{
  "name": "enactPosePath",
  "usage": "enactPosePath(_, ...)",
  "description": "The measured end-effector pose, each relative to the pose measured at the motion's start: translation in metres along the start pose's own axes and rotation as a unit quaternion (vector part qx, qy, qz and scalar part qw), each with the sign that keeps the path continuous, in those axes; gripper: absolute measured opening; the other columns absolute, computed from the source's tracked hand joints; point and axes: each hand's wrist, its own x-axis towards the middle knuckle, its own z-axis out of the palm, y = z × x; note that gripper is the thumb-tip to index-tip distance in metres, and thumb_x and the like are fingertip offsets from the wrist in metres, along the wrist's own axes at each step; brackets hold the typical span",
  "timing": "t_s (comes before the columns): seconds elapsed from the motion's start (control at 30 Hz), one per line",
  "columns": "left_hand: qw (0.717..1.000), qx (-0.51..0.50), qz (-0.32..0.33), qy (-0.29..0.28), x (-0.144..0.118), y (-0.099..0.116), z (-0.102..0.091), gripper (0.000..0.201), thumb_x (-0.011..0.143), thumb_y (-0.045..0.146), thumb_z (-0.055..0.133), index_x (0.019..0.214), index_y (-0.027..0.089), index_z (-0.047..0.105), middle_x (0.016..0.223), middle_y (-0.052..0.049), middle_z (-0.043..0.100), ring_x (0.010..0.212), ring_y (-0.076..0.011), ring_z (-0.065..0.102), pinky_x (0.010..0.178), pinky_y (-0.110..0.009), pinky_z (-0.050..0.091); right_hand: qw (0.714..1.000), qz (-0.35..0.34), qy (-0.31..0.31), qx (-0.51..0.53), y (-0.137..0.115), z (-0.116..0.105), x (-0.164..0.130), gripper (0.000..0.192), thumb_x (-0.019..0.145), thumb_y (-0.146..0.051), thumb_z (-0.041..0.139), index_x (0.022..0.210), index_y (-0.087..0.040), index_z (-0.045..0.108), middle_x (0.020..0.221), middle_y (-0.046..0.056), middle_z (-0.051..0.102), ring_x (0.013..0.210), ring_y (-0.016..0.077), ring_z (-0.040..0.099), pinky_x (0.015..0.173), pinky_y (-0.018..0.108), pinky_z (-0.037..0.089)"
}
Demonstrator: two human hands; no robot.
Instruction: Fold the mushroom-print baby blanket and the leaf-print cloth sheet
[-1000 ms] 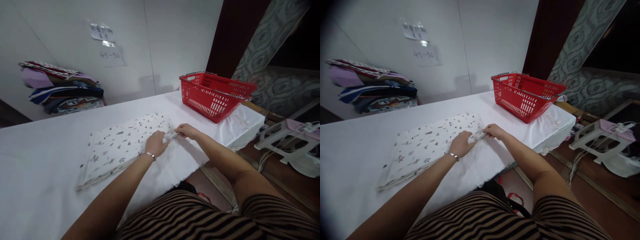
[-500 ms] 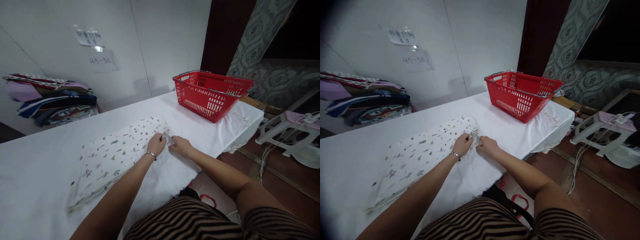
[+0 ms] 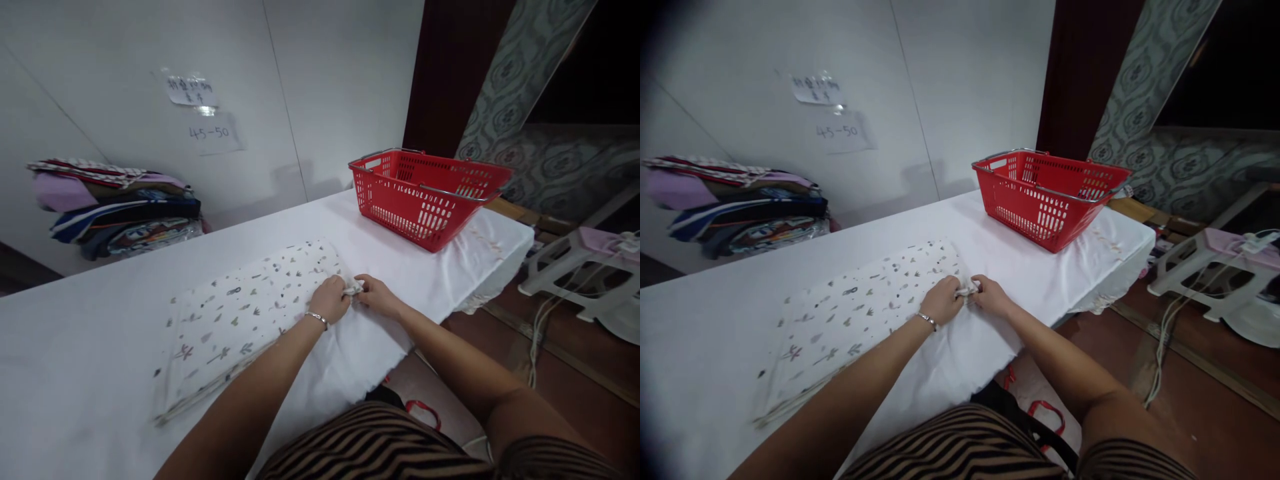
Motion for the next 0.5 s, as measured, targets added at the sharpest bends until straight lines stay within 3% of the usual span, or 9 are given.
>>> enactPosePath(0.17,1.0,-0.006,-0.022,0.003,0.0,0.004,0.006,0.009,0.08,0.022,0.047,0.087,0.019,0.051,0.096,-0.005,0.056,0.091,-0.0188,0.05,0.078,-0.03,0.04,0.985,0.094,-0.04,0.14,-0.007,-0.006,-0.004,0.066,0.069,-0.01,0.05,0.133,-0.017,0.034,0.071,-0.001,0.061,0.049,0.0094,0.054,0.04,0.017,0.037)
enactPosePath(0.37,0.999,0.027,-0.043,0.009,-0.002,0.001,0.007,0.009,0.083,0.021,0.042,0.085,0.02,0.051,0.093,-0.004,0.056,0.088,-0.018,0.051,0.073,-0.03,0.04,0.949,0.149,-0.07,0.27,-0.014,-0.018,-0.009,0.06,0.072,-0.013,0.052,0.13,-0.013,0.034,0.066,0.002,0.063,0.056,0.015,0.062,0.043,0.02,0.044)
enactPosePath(0.5,0.999,0.046,-0.019,0.007,-0.002,0.002,0.006,0.008,0.083,0.021,0.043,0.084,0.019,0.051,0.093,-0.004,0.056,0.089,-0.0182,0.051,0.073,-0.03,0.04,0.947,0.157,-0.073,0.272,-0.013,-0.017,-0.001,0.049,0.075,-0.019,0.055,0.122,-0.012,0.041,0.063,0.002,0.063,0.051,0.0161,0.062,0.04,0.021,0.043)
